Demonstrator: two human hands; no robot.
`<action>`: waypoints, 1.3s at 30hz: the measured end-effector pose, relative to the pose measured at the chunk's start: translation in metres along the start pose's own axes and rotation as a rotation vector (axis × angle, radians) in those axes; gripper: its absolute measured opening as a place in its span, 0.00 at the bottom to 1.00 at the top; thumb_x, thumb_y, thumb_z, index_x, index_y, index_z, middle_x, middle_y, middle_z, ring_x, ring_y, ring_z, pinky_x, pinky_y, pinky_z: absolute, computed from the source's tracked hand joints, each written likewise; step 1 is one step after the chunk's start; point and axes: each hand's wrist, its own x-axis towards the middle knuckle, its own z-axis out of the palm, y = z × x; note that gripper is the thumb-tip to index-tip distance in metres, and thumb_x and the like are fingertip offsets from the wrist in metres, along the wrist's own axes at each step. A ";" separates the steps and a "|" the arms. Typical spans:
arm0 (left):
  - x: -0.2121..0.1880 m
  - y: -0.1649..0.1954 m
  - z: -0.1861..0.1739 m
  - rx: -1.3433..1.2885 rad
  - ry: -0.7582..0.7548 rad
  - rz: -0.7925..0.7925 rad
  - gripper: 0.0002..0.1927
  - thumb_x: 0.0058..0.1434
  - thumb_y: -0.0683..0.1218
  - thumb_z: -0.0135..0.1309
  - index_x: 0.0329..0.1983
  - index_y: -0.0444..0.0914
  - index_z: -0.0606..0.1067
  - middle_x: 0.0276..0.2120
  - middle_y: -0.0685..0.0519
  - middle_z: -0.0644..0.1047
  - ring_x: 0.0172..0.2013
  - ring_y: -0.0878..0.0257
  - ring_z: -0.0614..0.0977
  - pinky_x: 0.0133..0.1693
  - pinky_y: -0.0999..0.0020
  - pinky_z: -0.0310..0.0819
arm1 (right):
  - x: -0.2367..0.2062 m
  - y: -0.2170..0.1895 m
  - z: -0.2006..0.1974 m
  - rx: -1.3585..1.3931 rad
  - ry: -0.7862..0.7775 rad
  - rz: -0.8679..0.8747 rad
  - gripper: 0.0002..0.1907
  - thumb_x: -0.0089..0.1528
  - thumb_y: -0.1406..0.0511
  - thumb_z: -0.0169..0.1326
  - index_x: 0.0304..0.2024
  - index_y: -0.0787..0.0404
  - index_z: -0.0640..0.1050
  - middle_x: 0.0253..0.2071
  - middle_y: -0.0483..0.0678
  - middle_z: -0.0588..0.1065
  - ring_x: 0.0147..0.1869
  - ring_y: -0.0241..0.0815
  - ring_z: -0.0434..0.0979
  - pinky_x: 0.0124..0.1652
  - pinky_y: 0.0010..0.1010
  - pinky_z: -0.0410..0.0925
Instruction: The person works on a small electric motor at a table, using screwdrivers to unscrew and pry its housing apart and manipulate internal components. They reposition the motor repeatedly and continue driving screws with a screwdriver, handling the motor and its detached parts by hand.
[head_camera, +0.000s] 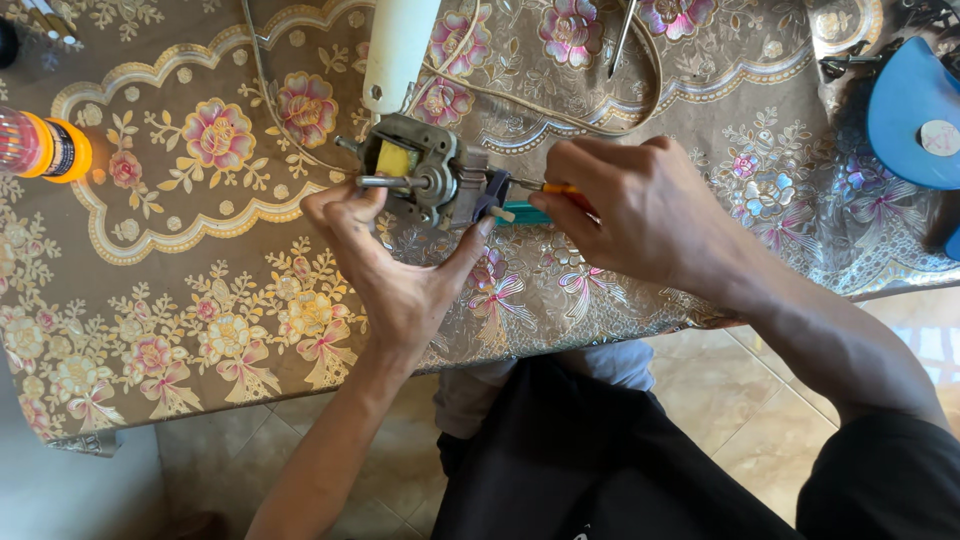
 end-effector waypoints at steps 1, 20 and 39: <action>0.002 0.001 -0.001 -0.006 -0.002 -0.003 0.45 0.52 0.48 0.81 0.59 0.36 0.58 0.51 0.44 0.60 0.55 0.53 0.66 0.56 0.53 0.63 | 0.002 0.000 -0.003 0.061 -0.011 0.054 0.13 0.65 0.66 0.60 0.31 0.64 0.71 0.25 0.47 0.75 0.20 0.41 0.74 0.20 0.35 0.65; -0.009 0.003 0.029 0.023 0.043 0.005 0.45 0.53 0.50 0.80 0.62 0.34 0.60 0.53 0.44 0.61 0.57 0.52 0.65 0.60 0.52 0.62 | -0.013 0.032 0.001 0.276 -0.060 0.219 0.07 0.67 0.65 0.54 0.44 0.63 0.78 0.22 0.49 0.77 0.22 0.42 0.79 0.24 0.36 0.67; 0.008 -0.016 0.019 -0.411 0.008 -0.274 0.38 0.65 0.42 0.74 0.61 0.37 0.56 0.58 0.47 0.64 0.55 0.63 0.70 0.64 0.66 0.69 | -0.040 0.068 0.000 -0.270 0.164 0.010 0.13 0.66 0.60 0.59 0.50 0.58 0.75 0.47 0.49 0.68 0.52 0.47 0.67 0.51 0.40 0.60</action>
